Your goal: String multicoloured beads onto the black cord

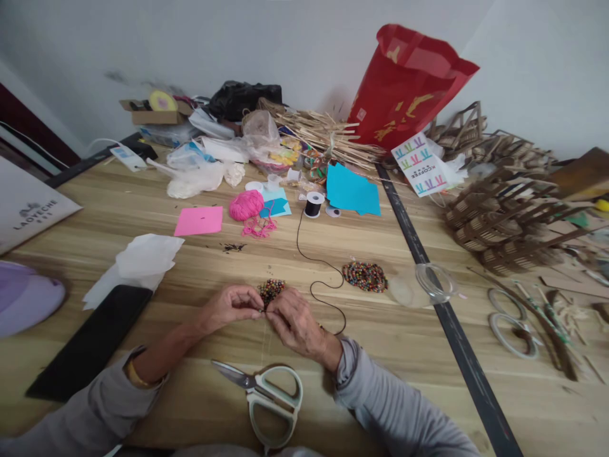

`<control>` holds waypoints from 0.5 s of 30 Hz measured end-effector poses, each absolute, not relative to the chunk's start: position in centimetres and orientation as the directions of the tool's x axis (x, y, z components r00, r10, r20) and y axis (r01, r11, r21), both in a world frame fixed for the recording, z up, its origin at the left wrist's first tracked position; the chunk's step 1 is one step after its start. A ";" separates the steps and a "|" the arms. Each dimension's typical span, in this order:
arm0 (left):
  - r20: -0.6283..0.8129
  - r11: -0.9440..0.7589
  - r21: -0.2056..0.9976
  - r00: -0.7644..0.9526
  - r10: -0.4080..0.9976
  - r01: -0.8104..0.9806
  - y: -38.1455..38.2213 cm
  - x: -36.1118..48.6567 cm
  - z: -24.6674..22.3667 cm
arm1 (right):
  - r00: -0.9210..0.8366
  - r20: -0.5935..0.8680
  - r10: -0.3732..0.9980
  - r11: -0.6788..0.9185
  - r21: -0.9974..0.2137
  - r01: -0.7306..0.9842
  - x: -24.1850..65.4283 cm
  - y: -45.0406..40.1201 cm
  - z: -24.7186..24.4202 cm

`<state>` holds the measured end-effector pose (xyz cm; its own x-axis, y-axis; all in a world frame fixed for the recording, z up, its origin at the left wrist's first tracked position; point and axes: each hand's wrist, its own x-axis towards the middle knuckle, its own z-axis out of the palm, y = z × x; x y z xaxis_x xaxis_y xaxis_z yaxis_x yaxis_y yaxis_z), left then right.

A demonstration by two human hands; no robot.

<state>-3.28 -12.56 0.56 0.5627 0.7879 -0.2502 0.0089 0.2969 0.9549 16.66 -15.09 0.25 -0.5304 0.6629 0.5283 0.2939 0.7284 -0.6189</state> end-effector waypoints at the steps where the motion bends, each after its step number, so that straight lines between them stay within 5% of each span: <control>1: -0.251 0.293 0.956 0.557 0.792 0.014 -12.6 -3.3 0.6 | -0.529 0.527 0.665 0.727 -0.621 0.294 16.7 -15.1 0.2; 15: -0.247 0.249 0.966 0.523 0.815 0.069 -12.8 -3.3 0.9 | -0.524 0.532 0.665 0.728 -0.619 0.295 16.6 -15.0 -0.1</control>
